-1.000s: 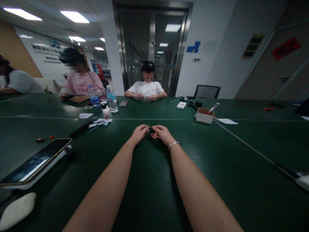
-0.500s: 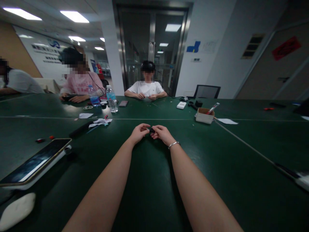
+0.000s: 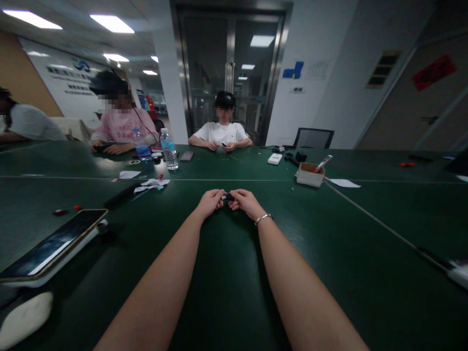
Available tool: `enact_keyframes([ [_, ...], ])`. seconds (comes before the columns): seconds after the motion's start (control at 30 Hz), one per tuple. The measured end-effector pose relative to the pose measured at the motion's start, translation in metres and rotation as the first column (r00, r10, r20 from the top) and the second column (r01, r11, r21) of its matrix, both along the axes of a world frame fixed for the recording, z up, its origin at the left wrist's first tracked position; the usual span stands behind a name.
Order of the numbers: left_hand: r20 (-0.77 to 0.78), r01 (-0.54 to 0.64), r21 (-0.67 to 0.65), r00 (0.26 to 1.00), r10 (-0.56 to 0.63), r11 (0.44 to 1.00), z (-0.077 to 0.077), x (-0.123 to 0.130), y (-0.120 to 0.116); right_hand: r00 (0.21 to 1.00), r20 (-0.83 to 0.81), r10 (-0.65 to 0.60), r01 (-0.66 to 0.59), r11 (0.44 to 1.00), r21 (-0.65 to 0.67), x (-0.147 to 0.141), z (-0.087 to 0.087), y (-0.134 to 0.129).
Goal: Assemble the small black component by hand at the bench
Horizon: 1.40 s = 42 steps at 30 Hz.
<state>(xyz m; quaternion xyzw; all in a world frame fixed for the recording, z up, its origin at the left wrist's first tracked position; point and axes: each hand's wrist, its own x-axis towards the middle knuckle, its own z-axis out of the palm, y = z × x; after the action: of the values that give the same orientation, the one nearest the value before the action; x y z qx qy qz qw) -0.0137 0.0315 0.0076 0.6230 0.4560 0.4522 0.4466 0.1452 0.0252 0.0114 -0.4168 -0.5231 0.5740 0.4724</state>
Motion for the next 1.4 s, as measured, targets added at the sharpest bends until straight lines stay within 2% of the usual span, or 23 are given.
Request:
enact_keyframes([
  [0.2, -0.002, -0.031, -0.002, 1.000, 0.031, 1.000, 0.0026, 0.0009, -0.0026, 1.000, 0.004, -0.008, 0.008, 1.000, 0.000, -0.0002, -0.0011, 0.0010],
  [0.3, -0.024, -0.007, -0.006, 1.000, 0.007, 1.000, 0.0025, 0.0005, -0.0024, 1.000, 0.010, -0.012, 0.012, 1.000, -0.001, -0.0007, -0.0016, 0.0013],
  [0.43, -0.038, 0.020, 0.014, 0.999, -0.020, 1.000, -0.0009, -0.0008, -0.0007, 1.000, 0.012, -0.008, 0.008, 1.000, 0.007, -0.0003, -0.0017, 0.0013],
  [0.67, 0.002, -0.029, 0.044, 1.000, 0.028, 0.999, -0.0060, -0.0018, 0.0027, 1.000, 0.014, -0.002, 0.002, 1.000, 0.008, -0.0003, -0.0020, 0.0014],
  [1.23, -0.010, -0.025, 0.012, 1.000, 0.025, 1.000, -0.0021, 0.0003, -0.0007, 1.000, 0.020, -0.018, 0.018, 1.000, 0.001, -0.0014, 0.0000, -0.0002],
  [1.4, -0.009, -0.037, 0.044, 0.999, 0.037, 0.998, -0.0034, -0.0015, -0.0005, 1.000, 0.008, -0.010, 0.010, 1.000, 0.008, -0.0004, -0.0003, -0.0006],
])
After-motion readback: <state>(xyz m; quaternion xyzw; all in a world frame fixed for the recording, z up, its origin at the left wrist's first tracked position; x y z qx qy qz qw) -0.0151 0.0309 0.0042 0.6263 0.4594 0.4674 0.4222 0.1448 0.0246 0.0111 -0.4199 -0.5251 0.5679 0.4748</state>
